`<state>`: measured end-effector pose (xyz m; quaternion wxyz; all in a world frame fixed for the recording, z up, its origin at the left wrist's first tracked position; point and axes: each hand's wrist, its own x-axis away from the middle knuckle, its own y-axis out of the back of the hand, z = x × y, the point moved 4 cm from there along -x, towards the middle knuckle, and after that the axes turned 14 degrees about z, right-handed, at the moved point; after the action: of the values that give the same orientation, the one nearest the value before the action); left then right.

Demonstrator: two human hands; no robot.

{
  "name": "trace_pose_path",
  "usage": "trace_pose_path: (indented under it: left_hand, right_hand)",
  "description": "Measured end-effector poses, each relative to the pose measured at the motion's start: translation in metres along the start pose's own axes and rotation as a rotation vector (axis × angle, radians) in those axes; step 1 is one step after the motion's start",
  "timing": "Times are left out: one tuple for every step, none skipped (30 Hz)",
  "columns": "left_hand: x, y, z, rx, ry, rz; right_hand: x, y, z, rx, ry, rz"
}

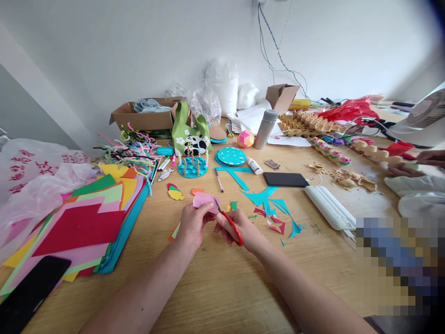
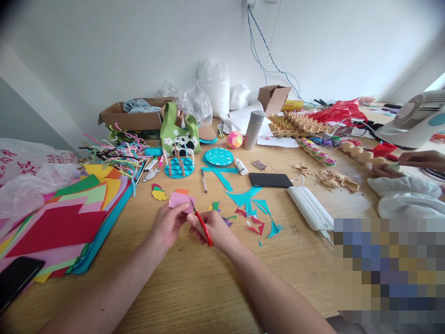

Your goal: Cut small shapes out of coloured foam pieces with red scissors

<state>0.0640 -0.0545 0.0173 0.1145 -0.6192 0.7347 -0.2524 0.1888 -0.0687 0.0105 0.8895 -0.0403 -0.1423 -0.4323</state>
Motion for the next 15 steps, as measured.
trace_pose_path:
  left_hand:
    - [0.0002,-0.0001,0.0001,-0.003,-0.001,0.0]
    - [0.0003,-0.0001,-0.0001,-0.004,-0.005,-0.005]
    - [0.0005,0.0001,-0.0003,-0.005,-0.012,-0.012]
    - [0.0005,0.0002,-0.0006,-0.005,-0.017,-0.018]
    - [0.0005,0.0003,-0.0007,-0.005,-0.02,-0.02]
    - [0.0004,0.0003,-0.0008,-0.005,-0.019,-0.019]
    - [0.0003,0.0002,-0.0008,-0.004,-0.018,-0.015]
    - [0.0002,0.0001,-0.0007,-0.002,-0.015,-0.01]
    - [0.0001,0.0,-0.0007,0.0,-0.013,-0.008]
    - [0.0001,0.0,-0.0008,0.002,-0.012,-0.007]
    - [0.0001,0.0001,-0.001,0.002,-0.011,-0.009]
    - [0.0001,0.0001,-0.0012,0.001,-0.01,-0.013]
    - [0.0001,0.0001,-0.0014,0.002,-0.01,-0.015]
    - [0.0001,0.0,-0.0017,0.004,-0.009,-0.015]
    - [0.0001,-0.0001,-0.0019,0.007,-0.008,-0.016]
  right_hand:
    - [-0.0004,0.0,-0.0006,-0.002,0.001,0.0]
    - [-0.0007,0.0001,-0.001,-0.003,0.002,0.001]
    - [-0.0009,0.0001,-0.0014,-0.006,0.003,0.002]
    - [-0.0011,0.0002,-0.0017,-0.011,0.003,0.003]
    - [-0.0012,0.0002,-0.0019,-0.016,0.003,0.005]
    - [-0.0013,0.0003,-0.002,-0.019,0.003,0.007]
    - [-0.0013,0.0003,-0.002,-0.02,0.003,0.009]
    - [-0.0013,0.0004,-0.0019,-0.019,0.003,0.009]
    - [-0.0012,0.0004,-0.0017,-0.017,0.004,0.009]
    - [-0.0011,0.0005,-0.0014,-0.015,0.007,0.009]
    - [-0.001,0.0005,-0.0011,-0.013,0.008,0.009]
    - [-0.0008,0.0004,-0.0009,-0.013,0.008,0.009]
    - [-0.0007,0.0004,-0.0007,-0.012,0.006,0.008]
    - [-0.0005,0.0003,-0.0005,-0.012,0.004,0.007]
    - [-0.0003,0.0002,-0.0004,-0.013,0.003,0.005]
